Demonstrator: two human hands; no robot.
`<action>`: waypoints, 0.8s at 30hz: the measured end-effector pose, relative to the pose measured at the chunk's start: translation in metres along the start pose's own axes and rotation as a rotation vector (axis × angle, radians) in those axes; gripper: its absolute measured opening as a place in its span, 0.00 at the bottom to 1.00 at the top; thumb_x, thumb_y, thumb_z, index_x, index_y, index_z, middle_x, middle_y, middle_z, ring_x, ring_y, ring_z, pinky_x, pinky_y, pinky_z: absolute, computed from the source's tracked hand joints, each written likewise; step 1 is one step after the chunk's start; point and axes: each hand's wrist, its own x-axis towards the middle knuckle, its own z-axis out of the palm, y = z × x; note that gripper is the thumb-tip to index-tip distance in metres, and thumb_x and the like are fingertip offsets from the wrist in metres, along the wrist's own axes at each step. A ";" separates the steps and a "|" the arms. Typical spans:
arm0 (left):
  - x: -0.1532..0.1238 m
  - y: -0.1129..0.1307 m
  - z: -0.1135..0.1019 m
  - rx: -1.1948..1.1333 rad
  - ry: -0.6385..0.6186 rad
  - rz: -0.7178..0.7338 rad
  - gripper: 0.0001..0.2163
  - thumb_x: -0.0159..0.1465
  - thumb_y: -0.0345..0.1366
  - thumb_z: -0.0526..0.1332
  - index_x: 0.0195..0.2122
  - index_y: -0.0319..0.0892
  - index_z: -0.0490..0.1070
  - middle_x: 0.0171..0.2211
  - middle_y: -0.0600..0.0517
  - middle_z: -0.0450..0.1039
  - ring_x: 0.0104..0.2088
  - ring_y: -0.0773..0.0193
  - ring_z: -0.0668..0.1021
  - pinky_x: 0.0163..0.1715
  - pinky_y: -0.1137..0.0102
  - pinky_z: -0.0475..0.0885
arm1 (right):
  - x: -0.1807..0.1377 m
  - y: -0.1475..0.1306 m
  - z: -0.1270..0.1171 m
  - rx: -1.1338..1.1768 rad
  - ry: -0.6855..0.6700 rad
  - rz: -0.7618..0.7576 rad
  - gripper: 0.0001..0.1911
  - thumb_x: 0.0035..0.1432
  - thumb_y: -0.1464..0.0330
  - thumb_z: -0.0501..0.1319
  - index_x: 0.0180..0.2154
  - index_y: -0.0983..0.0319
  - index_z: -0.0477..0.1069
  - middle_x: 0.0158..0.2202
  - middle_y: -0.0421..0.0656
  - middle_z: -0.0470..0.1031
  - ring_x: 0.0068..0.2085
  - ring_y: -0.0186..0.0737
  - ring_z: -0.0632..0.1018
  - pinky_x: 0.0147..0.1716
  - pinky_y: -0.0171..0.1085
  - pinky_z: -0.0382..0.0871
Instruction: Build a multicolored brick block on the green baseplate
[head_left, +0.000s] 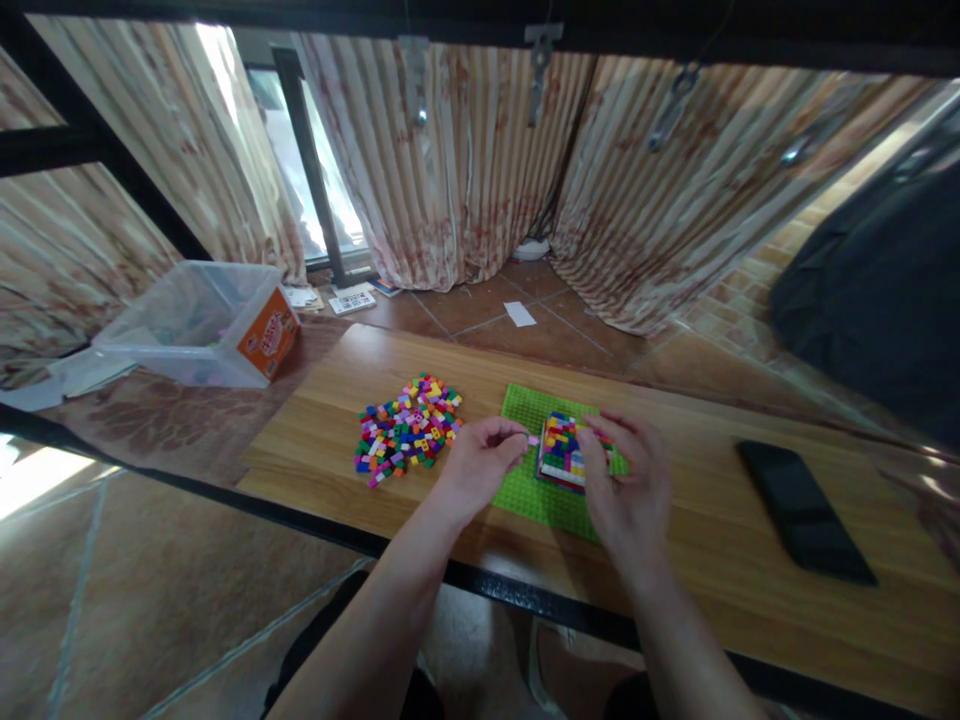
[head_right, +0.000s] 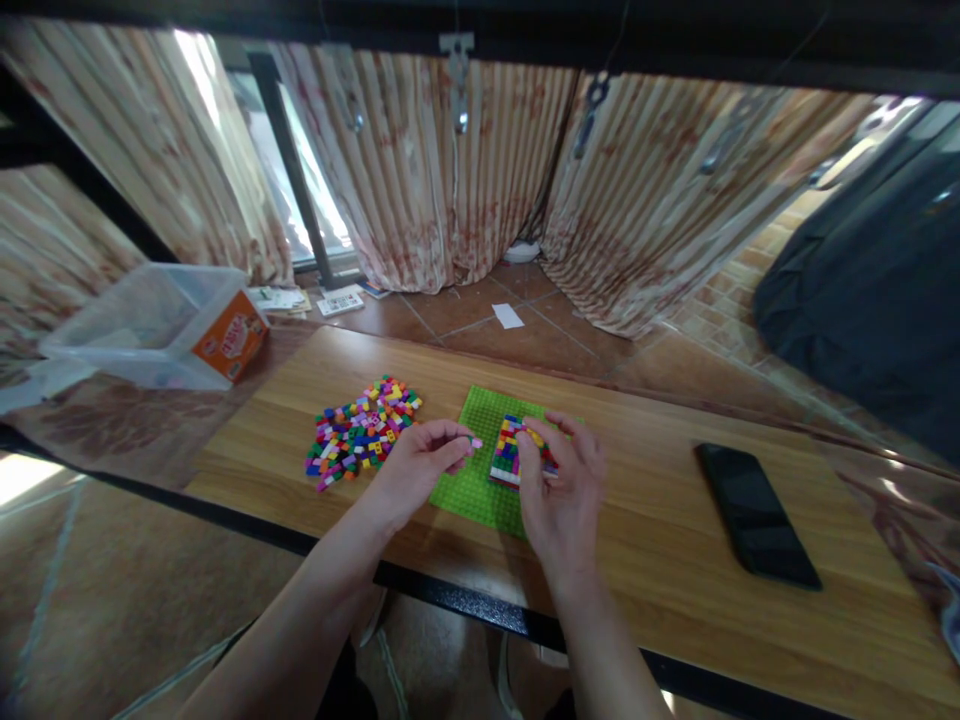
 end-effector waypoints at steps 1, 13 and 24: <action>0.000 0.000 0.001 -0.014 -0.007 0.005 0.04 0.55 0.33 0.64 0.27 0.38 0.75 0.20 0.56 0.69 0.22 0.72 0.67 0.25 0.74 0.61 | -0.001 -0.006 -0.001 0.030 -0.025 -0.014 0.11 0.62 0.60 0.60 0.41 0.56 0.78 0.46 0.46 0.77 0.49 0.45 0.75 0.52 0.50 0.67; -0.005 -0.002 0.013 -0.069 -0.050 0.101 0.05 0.55 0.35 0.66 0.31 0.39 0.76 0.24 0.54 0.73 0.25 0.69 0.71 0.29 0.72 0.68 | -0.005 -0.022 0.005 0.190 -0.157 0.082 0.11 0.61 0.58 0.61 0.34 0.57 0.78 0.38 0.44 0.80 0.43 0.45 0.77 0.46 0.47 0.71; -0.019 -0.010 0.035 0.285 0.169 0.381 0.04 0.63 0.32 0.60 0.34 0.41 0.75 0.31 0.51 0.77 0.32 0.63 0.77 0.35 0.70 0.71 | -0.009 -0.027 0.001 0.021 -0.011 0.053 0.11 0.62 0.60 0.60 0.33 0.56 0.77 0.36 0.44 0.80 0.43 0.46 0.77 0.47 0.48 0.70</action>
